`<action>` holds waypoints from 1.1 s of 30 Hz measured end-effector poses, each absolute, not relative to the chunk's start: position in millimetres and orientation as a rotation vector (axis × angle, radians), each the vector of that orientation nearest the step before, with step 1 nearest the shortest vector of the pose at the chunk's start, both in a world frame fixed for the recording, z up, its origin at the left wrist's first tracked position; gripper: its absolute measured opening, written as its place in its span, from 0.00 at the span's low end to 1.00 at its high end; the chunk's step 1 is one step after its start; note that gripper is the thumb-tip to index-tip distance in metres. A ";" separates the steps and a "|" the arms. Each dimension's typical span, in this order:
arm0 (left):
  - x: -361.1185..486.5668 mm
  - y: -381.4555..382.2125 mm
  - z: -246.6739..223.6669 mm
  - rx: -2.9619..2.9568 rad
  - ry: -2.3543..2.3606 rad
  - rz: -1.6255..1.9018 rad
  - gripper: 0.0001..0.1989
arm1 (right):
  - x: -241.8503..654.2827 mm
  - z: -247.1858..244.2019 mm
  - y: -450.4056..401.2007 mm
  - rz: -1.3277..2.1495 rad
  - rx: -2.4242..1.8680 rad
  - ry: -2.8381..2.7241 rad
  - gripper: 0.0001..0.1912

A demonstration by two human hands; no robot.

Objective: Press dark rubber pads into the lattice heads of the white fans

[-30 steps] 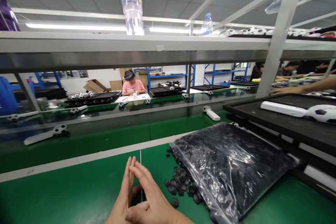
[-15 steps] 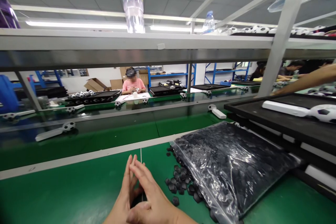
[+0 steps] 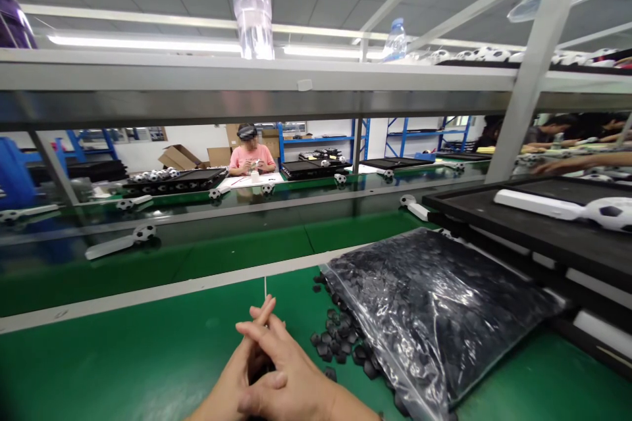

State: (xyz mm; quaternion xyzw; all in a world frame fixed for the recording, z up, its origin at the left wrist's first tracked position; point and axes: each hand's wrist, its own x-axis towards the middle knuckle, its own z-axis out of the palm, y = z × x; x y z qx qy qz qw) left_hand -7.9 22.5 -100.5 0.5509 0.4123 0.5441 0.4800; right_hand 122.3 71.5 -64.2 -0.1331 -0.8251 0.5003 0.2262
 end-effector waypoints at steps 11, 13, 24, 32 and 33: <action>-5.9 19.0 -93.2 1.372 1.048 1.280 0.42 | 125.0 -61.8 70.4 1.373 -0.501 -2.321 0.36; -5.6 18.6 -92.8 1.367 1.041 1.276 0.43 | 125.4 -63.6 71.1 1.368 -0.514 -2.329 0.35; -3.8 18.2 -86.8 1.322 1.020 1.242 0.43 | 126.1 -65.8 71.8 1.326 -0.476 -2.343 0.32; -5.5 19.8 -91.7 1.339 1.024 1.264 0.41 | 127.2 -65.5 71.6 1.295 -0.482 -2.359 0.32; -5.8 20.2 -93.3 1.344 1.031 1.266 0.41 | 127.3 -65.0 71.2 1.295 -0.485 -2.360 0.32</action>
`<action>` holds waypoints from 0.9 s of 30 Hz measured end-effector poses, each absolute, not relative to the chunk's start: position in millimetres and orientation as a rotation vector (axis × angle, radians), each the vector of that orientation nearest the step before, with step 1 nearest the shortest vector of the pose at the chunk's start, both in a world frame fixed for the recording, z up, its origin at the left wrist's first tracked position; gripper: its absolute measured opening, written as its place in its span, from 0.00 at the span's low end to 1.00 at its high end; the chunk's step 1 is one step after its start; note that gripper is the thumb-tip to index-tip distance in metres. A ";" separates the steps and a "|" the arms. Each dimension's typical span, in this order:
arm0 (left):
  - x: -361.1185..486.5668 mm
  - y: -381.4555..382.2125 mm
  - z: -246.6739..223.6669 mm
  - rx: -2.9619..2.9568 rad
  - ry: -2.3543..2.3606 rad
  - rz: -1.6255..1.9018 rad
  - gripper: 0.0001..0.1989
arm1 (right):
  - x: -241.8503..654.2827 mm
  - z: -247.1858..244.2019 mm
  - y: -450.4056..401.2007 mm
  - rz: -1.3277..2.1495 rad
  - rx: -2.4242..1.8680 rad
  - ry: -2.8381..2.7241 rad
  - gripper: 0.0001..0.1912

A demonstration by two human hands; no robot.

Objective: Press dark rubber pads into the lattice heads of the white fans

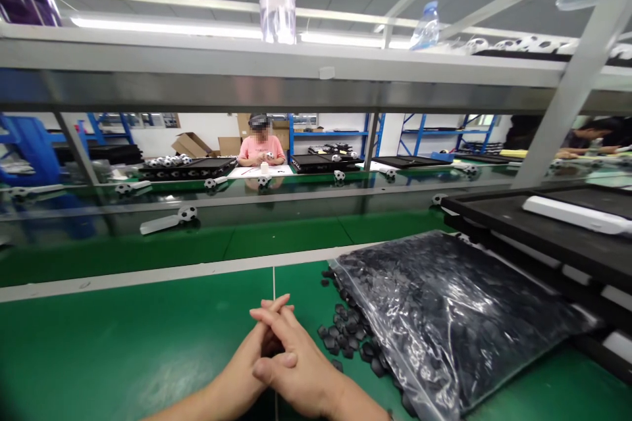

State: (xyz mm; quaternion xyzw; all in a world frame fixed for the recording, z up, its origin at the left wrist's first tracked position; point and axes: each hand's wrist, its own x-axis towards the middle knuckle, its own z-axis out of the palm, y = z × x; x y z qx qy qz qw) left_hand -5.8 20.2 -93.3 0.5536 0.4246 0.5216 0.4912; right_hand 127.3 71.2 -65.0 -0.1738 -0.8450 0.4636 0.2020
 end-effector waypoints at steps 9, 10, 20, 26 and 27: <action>-3.8 21.1 -90.8 1.329 1.035 1.267 0.40 | 126.5 -68.8 72.6 1.321 -0.545 -2.342 0.34; -3.5 20.9 -90.5 1.325 1.033 1.263 0.40 | 126.4 -69.3 72.8 1.323 -0.548 -2.341 0.34; -7.2 24.6 -99.8 1.335 1.002 1.280 0.38 | 125.9 -66.8 71.4 1.281 -0.549 -2.335 0.31; -5.6 22.9 -100.7 1.357 1.007 1.263 0.38 | 125.2 -72.3 71.4 1.267 -0.564 -2.343 0.33; -5.3 23.2 -101.8 1.369 1.006 1.259 0.38 | 124.0 -74.4 72.1 1.267 -0.544 -2.337 0.33</action>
